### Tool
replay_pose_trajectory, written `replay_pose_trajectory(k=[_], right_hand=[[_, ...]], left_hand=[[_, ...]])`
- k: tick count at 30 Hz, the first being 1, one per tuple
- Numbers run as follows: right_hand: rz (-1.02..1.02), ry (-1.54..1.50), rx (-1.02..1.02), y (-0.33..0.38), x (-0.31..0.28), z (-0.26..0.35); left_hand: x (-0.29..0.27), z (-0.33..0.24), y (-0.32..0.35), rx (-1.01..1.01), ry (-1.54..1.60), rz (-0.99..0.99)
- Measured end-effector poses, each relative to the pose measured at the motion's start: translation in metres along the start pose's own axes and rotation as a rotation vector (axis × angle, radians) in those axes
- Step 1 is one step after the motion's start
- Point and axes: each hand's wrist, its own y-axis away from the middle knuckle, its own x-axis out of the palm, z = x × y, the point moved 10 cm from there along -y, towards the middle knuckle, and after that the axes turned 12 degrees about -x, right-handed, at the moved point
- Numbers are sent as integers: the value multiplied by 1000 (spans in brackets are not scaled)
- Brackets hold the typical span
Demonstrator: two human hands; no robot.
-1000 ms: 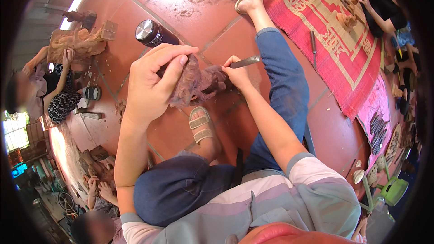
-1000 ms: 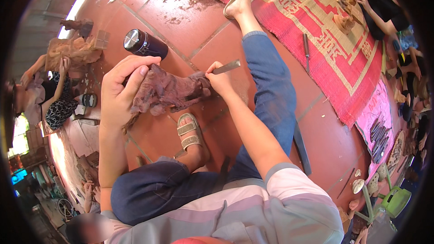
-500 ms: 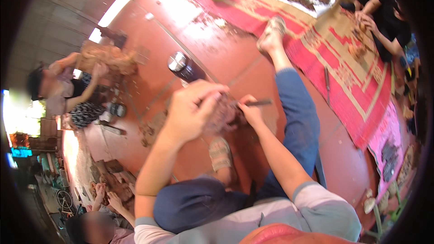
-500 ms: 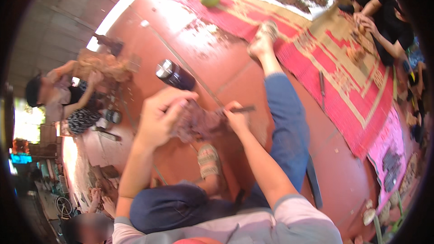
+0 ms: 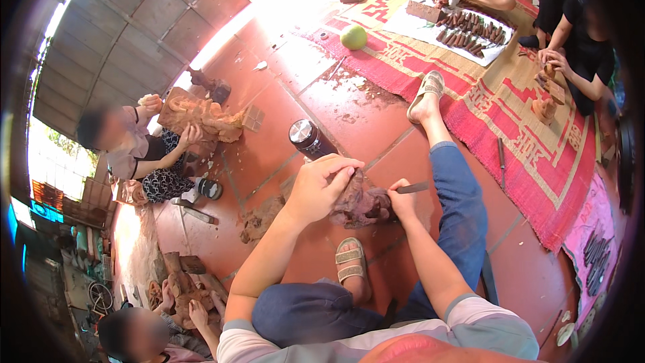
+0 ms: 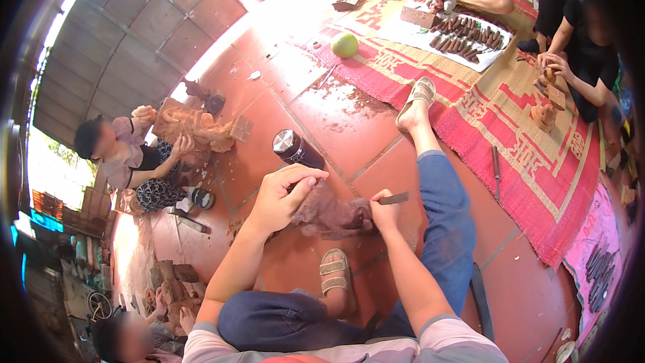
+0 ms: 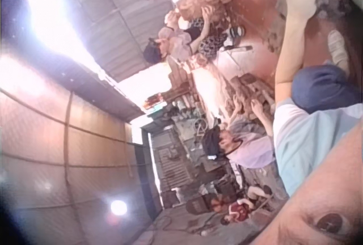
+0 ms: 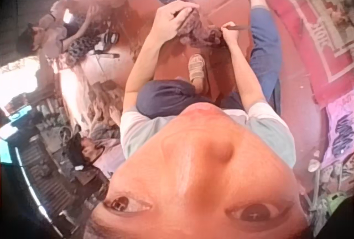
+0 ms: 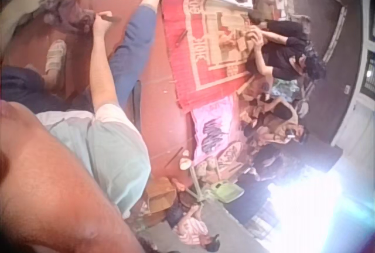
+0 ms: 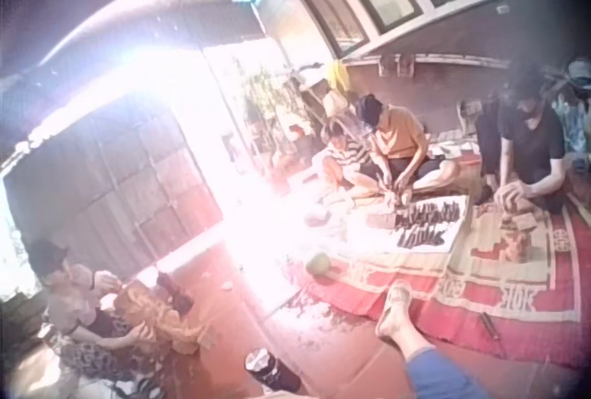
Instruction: The person sits on the floor and carves a small wooden object using a knife. They rotate the object and scrape its surface repeatedly while other people work nearby.
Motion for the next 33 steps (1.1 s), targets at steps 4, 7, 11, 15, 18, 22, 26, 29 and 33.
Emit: replay_pose_trajectory(k=[4, 7, 11, 15, 18, 22, 26, 29, 33], right_hand=[[82, 91, 60, 9, 15, 11], [33, -206, 219, 10, -1, -19], [74, 160, -15, 6, 18, 26], [85, -84, 195, 1, -3, -12], [62, 53, 36, -3, -13, 48], [80, -303, 84, 7, -41, 110], [93, -286, 9, 37, -76, 183], [-12, -378, -98, 59, -118, 246], [-20, -336, -153, 92, -142, 309]], left_hand=[[1, 9, 1, -37, 63, 8], [1, 6, 1, -4, 44, 4], [-2, 10, 3, -18, 55, 1], [-2, 8, 3, -8, 70, -17], [-4, 13, 3, 11, 50, -37], [7, 28, -7, -48, 76, -26], [4, 53, -13, -13, 73, -43], [4, 39, -17, 49, -16, -46], [3, 40, -18, -12, -100, -79]])
